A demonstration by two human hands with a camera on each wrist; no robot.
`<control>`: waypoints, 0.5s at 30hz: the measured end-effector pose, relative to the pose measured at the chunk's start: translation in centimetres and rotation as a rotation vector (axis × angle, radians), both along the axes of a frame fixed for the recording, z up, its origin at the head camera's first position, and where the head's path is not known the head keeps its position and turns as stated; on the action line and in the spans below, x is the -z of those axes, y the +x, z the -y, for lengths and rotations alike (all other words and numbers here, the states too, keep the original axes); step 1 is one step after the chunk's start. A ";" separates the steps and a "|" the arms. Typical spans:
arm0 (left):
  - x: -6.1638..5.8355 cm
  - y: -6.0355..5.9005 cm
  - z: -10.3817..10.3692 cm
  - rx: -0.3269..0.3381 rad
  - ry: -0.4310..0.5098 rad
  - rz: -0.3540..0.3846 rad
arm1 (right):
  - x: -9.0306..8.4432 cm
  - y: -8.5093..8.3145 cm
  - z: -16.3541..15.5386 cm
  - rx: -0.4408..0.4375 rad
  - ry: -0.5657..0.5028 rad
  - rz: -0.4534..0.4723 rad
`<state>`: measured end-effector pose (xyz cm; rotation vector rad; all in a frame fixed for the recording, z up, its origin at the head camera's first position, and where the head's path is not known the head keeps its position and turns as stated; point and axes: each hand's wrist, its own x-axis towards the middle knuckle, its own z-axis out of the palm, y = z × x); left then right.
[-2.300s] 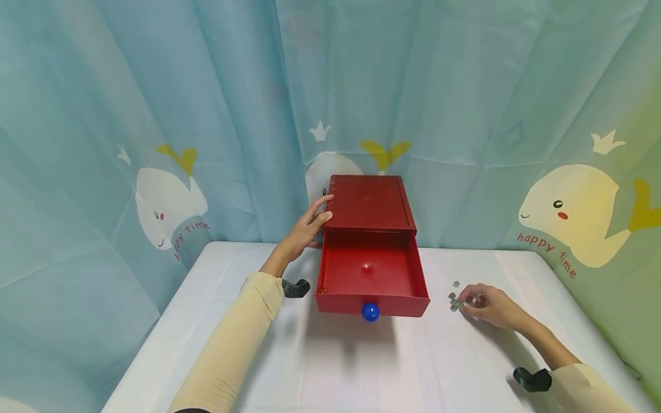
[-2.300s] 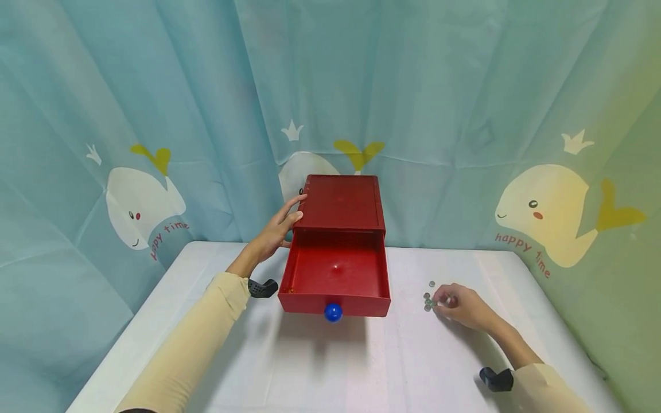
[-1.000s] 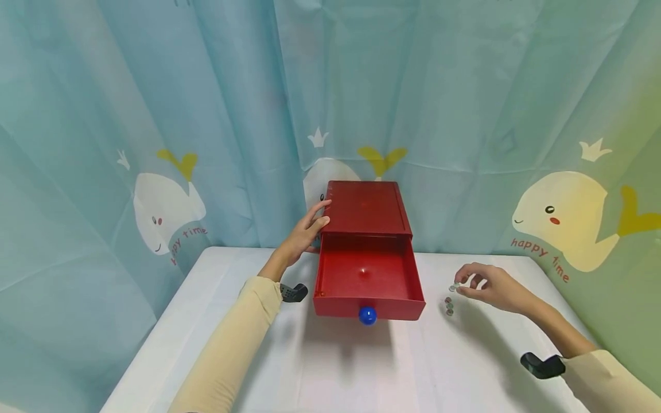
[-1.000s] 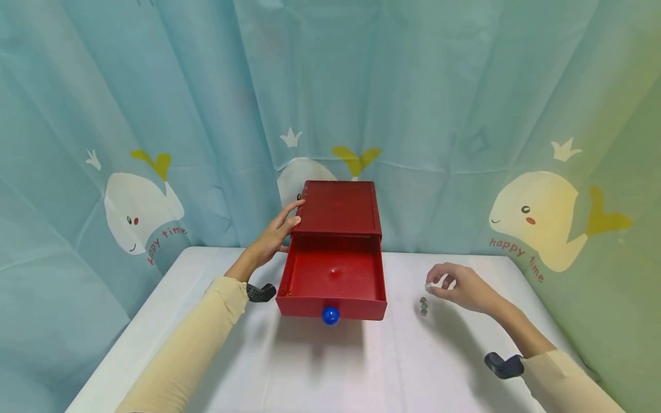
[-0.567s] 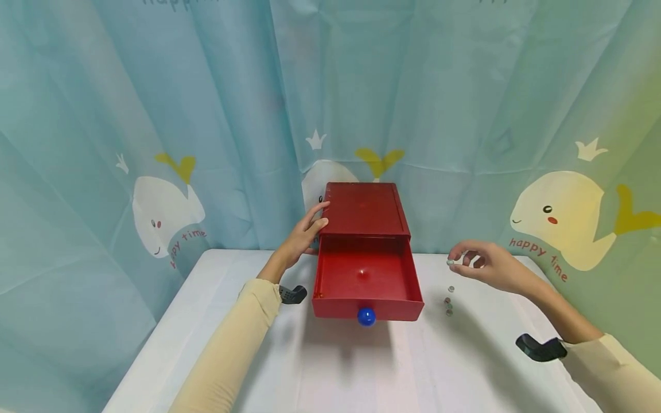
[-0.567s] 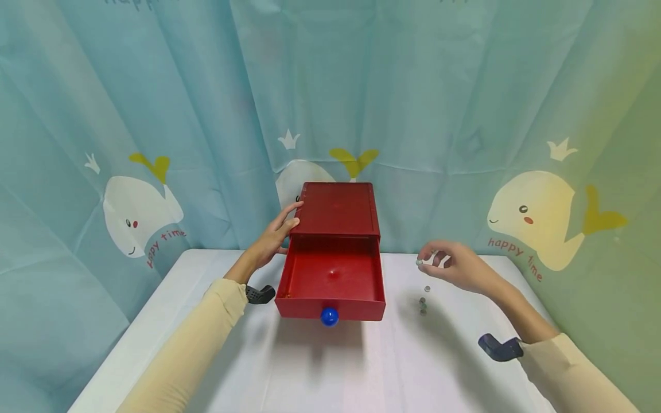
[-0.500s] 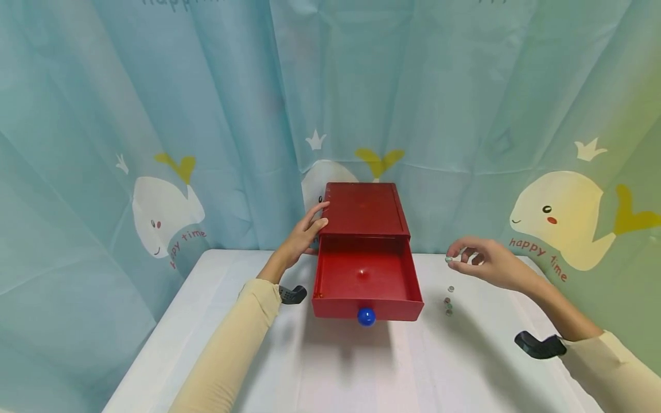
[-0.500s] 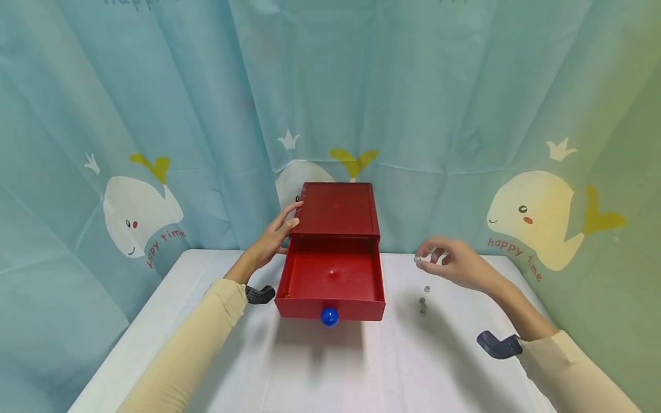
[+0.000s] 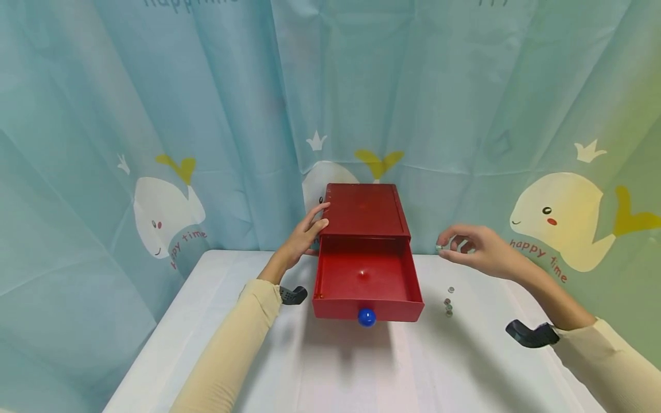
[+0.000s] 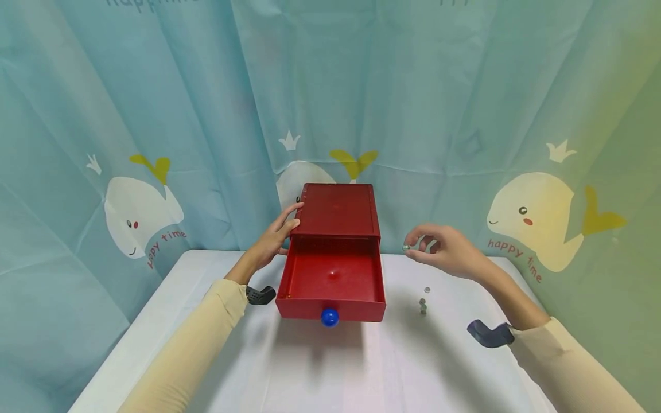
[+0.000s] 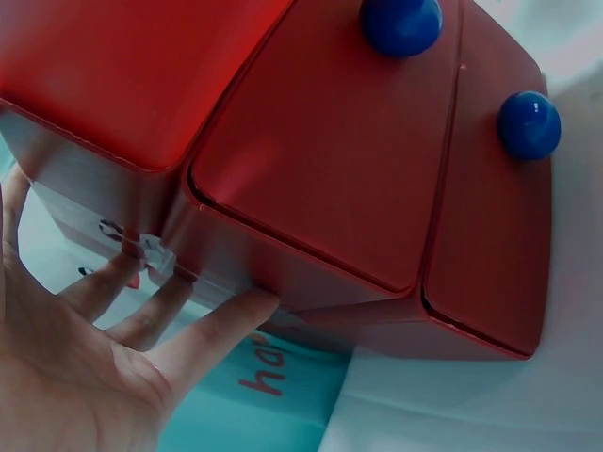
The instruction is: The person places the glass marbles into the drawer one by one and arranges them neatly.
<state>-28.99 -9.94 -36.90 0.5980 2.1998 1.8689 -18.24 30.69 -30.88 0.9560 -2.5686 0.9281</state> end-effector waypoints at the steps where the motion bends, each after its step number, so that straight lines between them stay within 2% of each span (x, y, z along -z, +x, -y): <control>1: 0.0 0.0 0.0 0.000 0.000 -0.001 | -0.1 -0.1 0.1 -0.007 0.000 -0.001; 15: -0.2 0.1 0.0 0.012 0.000 0.005 | -2.7 -0.4 1.8 -0.081 0.031 -0.015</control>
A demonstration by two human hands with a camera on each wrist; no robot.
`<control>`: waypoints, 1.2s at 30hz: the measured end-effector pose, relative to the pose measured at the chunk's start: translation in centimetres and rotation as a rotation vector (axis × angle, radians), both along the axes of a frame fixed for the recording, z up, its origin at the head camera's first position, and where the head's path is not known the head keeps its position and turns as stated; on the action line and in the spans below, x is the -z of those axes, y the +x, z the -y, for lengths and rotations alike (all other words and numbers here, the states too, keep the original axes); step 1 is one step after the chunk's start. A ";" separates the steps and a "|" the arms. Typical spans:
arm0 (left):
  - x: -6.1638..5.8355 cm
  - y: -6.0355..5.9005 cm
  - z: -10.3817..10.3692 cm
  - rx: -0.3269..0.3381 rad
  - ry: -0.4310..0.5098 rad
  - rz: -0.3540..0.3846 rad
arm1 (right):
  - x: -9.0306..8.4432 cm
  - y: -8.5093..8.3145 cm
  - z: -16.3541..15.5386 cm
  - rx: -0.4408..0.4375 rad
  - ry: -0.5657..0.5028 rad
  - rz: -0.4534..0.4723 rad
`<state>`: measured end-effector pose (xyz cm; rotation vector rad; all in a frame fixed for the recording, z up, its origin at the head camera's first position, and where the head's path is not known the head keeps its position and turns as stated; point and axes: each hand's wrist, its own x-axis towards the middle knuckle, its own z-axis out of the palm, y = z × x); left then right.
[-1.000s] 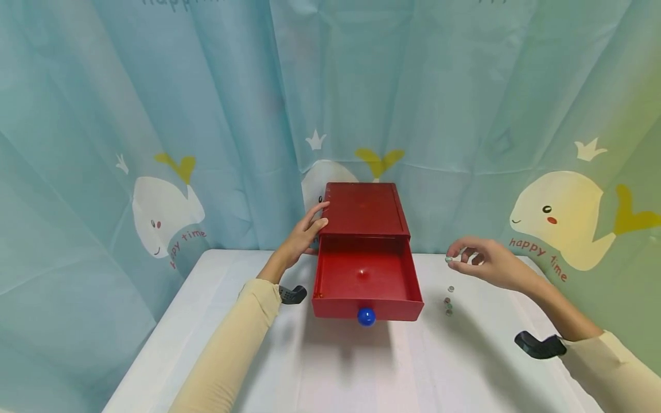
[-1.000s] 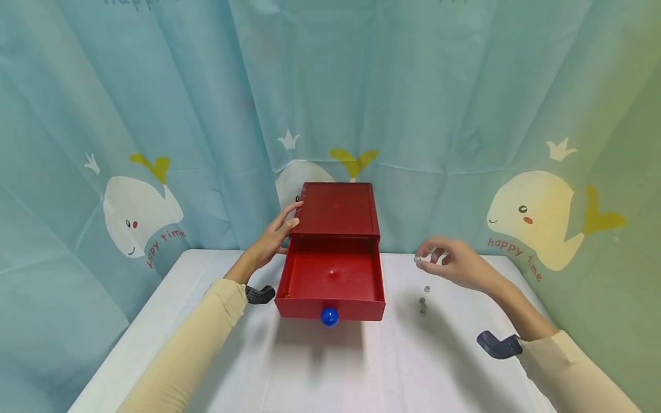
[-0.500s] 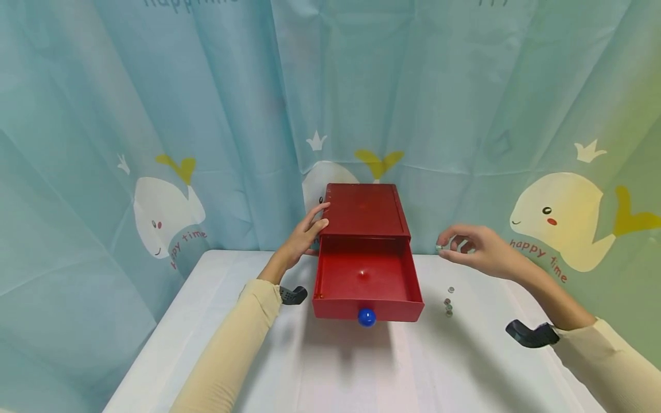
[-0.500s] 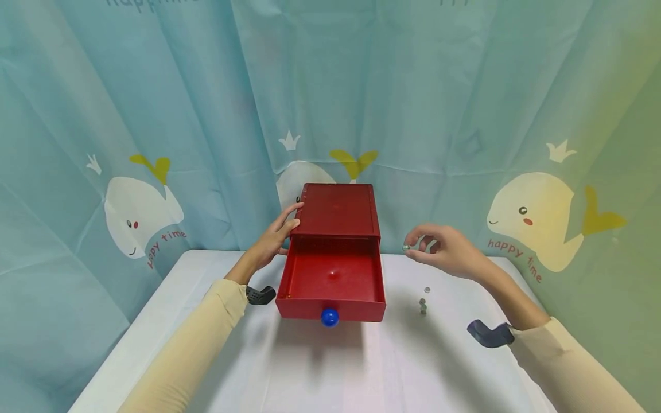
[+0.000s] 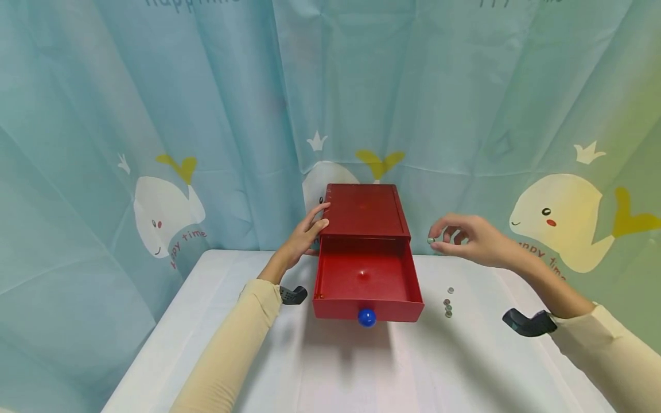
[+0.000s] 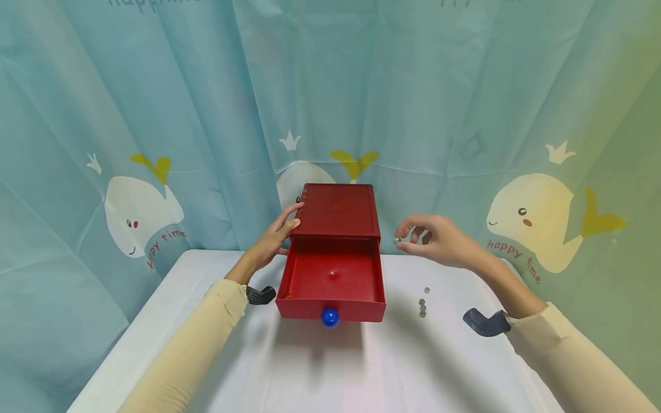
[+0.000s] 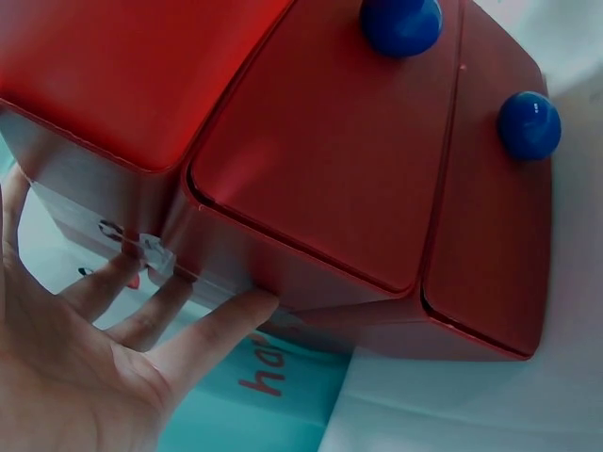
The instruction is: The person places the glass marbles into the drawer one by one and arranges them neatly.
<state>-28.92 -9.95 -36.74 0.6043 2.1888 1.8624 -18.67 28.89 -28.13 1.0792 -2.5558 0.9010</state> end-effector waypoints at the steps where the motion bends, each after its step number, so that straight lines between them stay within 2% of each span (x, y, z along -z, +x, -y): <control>1: 0.0 0.0 0.0 -0.001 -0.002 0.001 | -0.2 0.0 0.1 -0.005 0.007 -0.001; 10: -0.1 0.0 0.1 -0.006 0.004 -0.009 | -2.0 -0.3 1.6 -0.049 0.058 0.036; 21: 0.1 -0.1 0.0 -0.007 -0.002 -0.006 | -3.7 -0.4 4.8 -0.040 0.166 0.097; 36: -0.1 0.0 -0.1 0.007 0.000 -0.008 | -5.2 -2.0 9.5 -0.176 0.304 0.153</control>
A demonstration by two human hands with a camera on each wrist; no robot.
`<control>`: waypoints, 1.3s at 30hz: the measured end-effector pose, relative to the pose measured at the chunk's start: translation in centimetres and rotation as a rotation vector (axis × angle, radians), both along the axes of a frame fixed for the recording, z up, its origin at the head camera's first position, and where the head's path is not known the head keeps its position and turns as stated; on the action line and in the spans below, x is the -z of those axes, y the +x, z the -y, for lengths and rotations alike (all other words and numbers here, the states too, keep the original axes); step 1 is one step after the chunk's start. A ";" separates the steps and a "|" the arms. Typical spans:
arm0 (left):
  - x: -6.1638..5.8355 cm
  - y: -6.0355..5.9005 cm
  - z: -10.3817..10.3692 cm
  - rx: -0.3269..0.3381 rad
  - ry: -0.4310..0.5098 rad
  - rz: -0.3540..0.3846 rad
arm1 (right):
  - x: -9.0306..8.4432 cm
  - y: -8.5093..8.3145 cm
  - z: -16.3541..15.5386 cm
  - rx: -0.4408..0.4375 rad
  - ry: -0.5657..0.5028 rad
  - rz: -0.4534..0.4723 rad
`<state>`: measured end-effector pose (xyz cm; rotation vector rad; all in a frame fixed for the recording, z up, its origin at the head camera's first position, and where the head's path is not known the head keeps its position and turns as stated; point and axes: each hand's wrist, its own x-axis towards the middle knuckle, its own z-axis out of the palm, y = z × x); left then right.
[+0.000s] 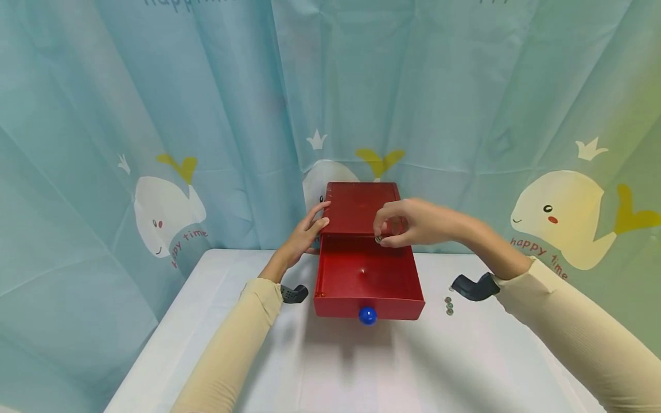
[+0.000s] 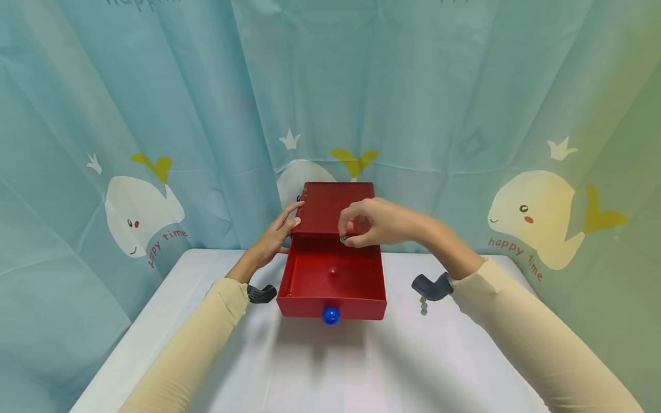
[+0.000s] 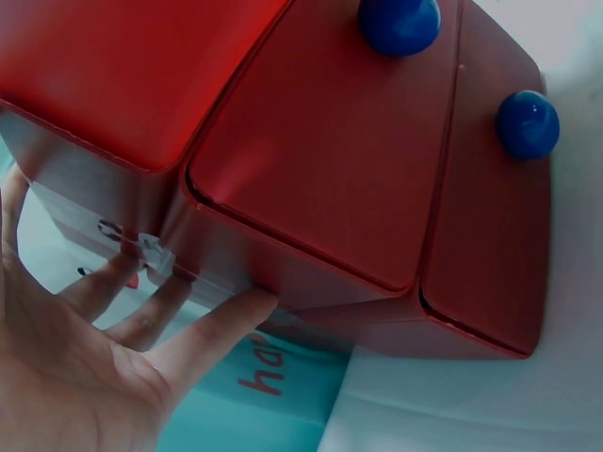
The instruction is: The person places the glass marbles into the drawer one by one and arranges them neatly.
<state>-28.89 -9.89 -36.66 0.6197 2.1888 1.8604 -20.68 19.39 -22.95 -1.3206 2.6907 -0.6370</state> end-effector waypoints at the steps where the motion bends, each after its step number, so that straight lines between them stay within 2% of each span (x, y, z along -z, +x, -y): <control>1: 0.0 0.0 0.0 -0.001 -0.001 -0.001 | -0.1 -0.1 0.3 -0.007 0.010 0.003; 6: 0.0 0.1 0.2 -0.006 0.002 0.003 | -0.3 -0.6 1.7 -0.041 0.044 0.031; 11: 0.1 0.1 0.1 -0.015 0.007 0.008 | -0.1 -1.2 2.6 -0.079 0.017 0.044; 23: -0.1 0.4 -0.3 -0.017 0.012 0.005 | 1.0 -2.3 3.6 -0.094 -0.052 0.047; 39: 0.1 0.3 -0.3 -0.010 0.015 0.005 | 1.7 -3.1 4.8 -0.101 -0.055 0.071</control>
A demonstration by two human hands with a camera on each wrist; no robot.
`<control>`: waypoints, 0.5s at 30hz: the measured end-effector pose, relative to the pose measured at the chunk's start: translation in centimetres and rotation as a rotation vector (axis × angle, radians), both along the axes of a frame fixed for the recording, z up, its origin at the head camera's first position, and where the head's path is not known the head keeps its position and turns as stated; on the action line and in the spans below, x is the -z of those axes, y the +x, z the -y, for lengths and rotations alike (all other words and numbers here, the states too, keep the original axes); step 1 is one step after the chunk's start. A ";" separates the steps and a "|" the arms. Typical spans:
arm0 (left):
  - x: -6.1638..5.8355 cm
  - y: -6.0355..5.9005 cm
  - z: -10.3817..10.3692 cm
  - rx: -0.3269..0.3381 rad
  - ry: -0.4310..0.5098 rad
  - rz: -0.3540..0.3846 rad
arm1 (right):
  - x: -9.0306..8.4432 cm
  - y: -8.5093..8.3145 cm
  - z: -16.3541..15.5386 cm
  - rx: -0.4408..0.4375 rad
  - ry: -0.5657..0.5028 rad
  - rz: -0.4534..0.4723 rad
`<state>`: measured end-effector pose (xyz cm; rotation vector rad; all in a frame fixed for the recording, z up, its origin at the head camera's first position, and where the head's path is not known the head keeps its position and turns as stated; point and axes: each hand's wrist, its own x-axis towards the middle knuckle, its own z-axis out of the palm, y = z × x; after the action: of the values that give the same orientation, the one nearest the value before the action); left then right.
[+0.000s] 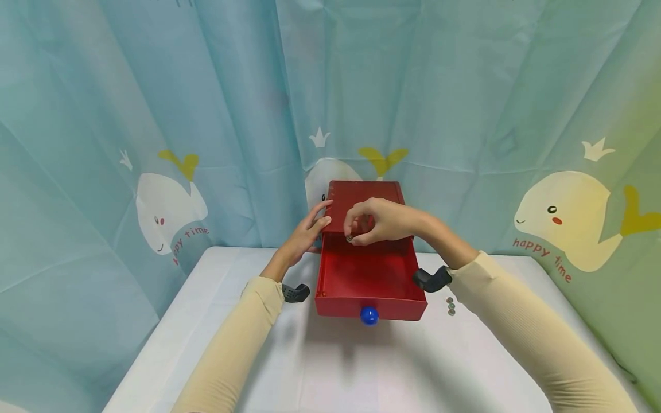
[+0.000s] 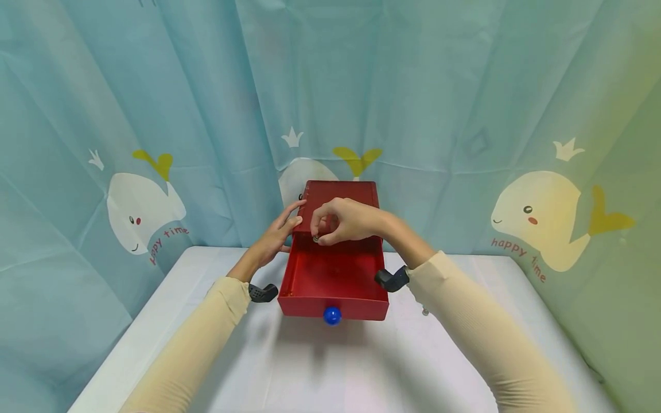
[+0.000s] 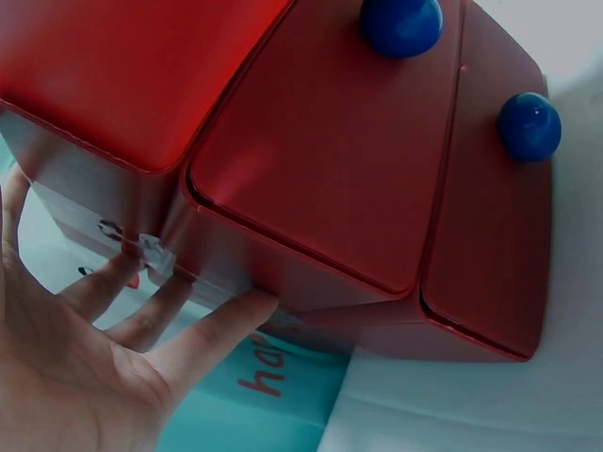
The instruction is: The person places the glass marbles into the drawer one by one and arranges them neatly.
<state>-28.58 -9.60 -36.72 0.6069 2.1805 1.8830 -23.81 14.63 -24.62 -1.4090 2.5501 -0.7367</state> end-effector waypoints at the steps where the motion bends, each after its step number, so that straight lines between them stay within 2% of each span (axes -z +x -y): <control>1: 0.0 0.0 0.0 -0.002 0.001 0.002 | 0.0 0.0 0.0 -0.001 -0.001 -0.001; 15: -0.1 0.2 0.1 0.000 -0.004 -0.005 | -0.1 0.0 0.3 0.004 -0.009 0.018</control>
<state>-28.34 -9.66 -36.66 0.6122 2.1868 1.8783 -23.80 14.35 -24.53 -1.3938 2.5405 -0.7590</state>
